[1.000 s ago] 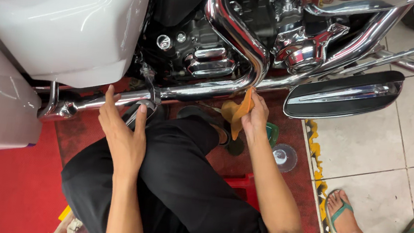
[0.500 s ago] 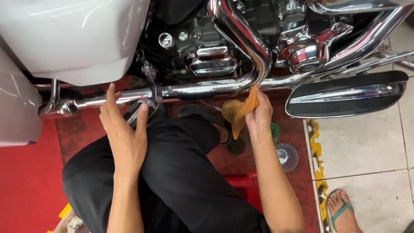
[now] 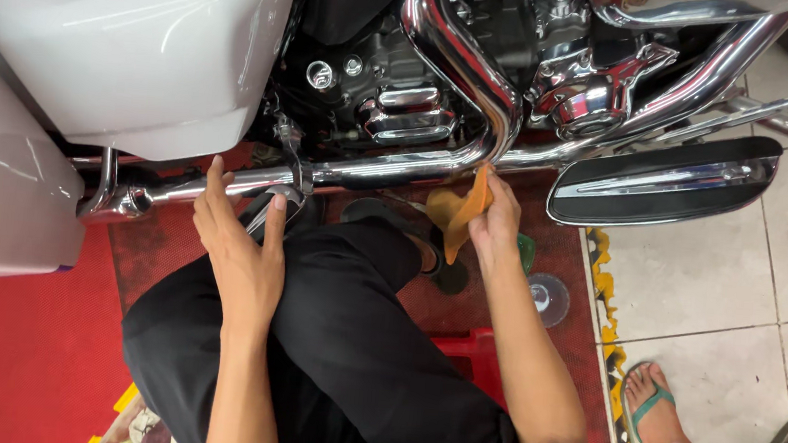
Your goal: The person sits on the floor and wipes the chrome exhaust pipes of a white motorcycle with an orange cloth. They apply a liquid from a white bottle to the cloth and continue wiping the chrome surfaces.
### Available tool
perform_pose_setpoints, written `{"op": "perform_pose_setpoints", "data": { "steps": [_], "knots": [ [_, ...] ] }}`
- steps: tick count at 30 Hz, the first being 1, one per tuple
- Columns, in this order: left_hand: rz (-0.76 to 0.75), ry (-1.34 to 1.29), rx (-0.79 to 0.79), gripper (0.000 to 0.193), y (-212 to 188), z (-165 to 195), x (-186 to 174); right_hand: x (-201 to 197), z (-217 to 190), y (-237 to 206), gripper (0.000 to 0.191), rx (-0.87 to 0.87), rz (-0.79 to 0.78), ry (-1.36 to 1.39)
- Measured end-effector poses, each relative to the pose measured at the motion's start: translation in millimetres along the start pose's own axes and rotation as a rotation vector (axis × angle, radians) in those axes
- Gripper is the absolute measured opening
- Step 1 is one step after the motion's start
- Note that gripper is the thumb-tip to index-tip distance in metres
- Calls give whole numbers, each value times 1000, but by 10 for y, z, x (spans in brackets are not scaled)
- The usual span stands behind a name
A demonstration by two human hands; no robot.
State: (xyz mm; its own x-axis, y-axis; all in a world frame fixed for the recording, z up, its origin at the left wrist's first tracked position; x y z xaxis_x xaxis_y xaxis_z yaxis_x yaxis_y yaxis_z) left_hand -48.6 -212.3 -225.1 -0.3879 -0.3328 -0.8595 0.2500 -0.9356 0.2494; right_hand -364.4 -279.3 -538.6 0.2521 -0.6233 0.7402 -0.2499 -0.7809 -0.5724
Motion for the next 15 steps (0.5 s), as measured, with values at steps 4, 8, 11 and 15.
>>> {"op": "perform_pose_setpoints", "data": {
  "steps": [4, 8, 11, 15],
  "knots": [
    [-7, 0, 1, 71, 2, 2, 1, 1, -10, -2, 16, 7, 39, -2],
    [0, 15, -8, 71, 4, 7, 5, 41, -21, -14, 18, 34, 2, 20],
    [2, 13, 4, 72, 5, 18, 11, 56, -33, -20, 17, 37, 13, 43],
    [-1, 13, -9, 72, 11, 21, 16, 63, -37, -17, 18, 38, -11, 9]
  ]
}}
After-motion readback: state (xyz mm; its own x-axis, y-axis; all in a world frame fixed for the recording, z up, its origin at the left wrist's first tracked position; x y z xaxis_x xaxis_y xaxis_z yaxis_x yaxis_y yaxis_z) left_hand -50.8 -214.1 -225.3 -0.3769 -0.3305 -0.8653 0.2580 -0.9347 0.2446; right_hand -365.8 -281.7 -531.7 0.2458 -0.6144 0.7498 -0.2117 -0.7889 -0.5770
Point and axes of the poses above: each hand's wrist, its own y-axis towards the middle knuckle, its own x-axis out of the palm, z = x × y, the point moved 3 cm from there along y, towards the middle knuckle, and after that the axes turned 13 degrees about y, right-handed, at the moved point
